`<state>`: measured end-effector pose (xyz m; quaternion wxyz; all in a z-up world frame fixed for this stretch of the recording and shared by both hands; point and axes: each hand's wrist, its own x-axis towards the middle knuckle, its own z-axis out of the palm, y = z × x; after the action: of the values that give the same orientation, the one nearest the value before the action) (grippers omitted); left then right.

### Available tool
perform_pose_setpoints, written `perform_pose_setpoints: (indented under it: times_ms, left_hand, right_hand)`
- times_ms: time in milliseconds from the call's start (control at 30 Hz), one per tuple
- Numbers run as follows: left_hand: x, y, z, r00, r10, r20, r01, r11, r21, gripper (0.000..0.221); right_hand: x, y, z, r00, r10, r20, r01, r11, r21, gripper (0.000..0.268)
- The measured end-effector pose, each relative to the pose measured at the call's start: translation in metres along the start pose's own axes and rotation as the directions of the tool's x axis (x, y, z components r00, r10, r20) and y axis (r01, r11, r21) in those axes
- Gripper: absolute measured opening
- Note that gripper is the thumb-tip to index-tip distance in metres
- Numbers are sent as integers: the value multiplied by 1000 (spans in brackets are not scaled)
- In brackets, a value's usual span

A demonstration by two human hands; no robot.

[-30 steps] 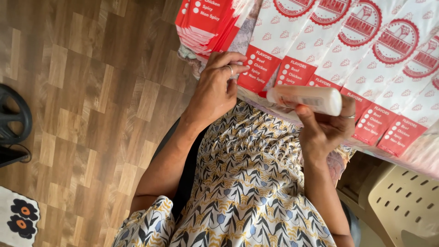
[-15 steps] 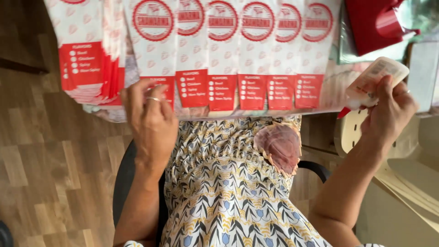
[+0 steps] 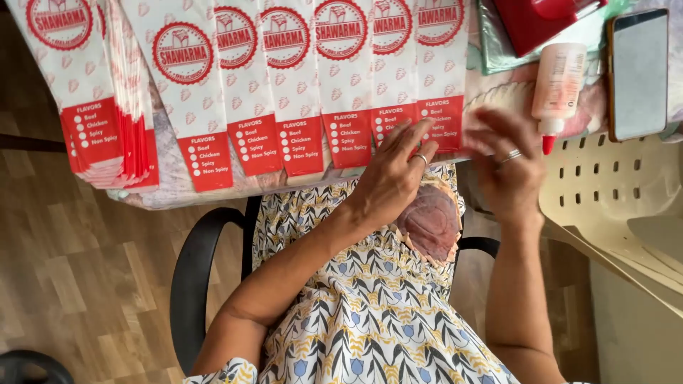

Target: The person organizes a stack of paper packaging sleeves on a table, spreads them out into a line, and applies glue to each one from a small bottle.

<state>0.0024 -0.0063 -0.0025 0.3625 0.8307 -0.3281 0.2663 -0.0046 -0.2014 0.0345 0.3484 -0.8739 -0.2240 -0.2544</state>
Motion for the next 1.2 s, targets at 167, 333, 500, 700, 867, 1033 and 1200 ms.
perform_pose_setpoints:
  times_ms: [167,333,500,700,867,1033,1200]
  left_hand:
    - [-6,1,15,997,-59,48,60,998,-15,18]
    - [-14,0,25,994,-91,54,93,994,-49,22]
    - [-15,2,26,995,-83,58,85,996,-25,13]
    - [-15,5,24,994,-100,53,99,995,6,12]
    - [-11,0,42,964,-255,69,260,963,-65,10]
    - [5,-2,35,929,-360,90,370,917,-151,16]
    - [14,-1,28,892,-427,148,450,869,-205,25]
  right_hand:
    - [-4,-10,11,1000,26,13,-27,996,87,13]
    - [-6,-3,7,1000,10,3,-11,994,107,12]
    - [-12,2,6,1000,-14,-9,15,992,129,8]
    - [-11,7,9,999,-1,-34,7,985,170,13]
    - [-8,5,12,996,61,-60,-51,985,164,16]
    - [-5,-5,14,987,139,-83,-121,974,193,15]
    - [-6,-14,35,957,230,-180,-211,970,118,37]
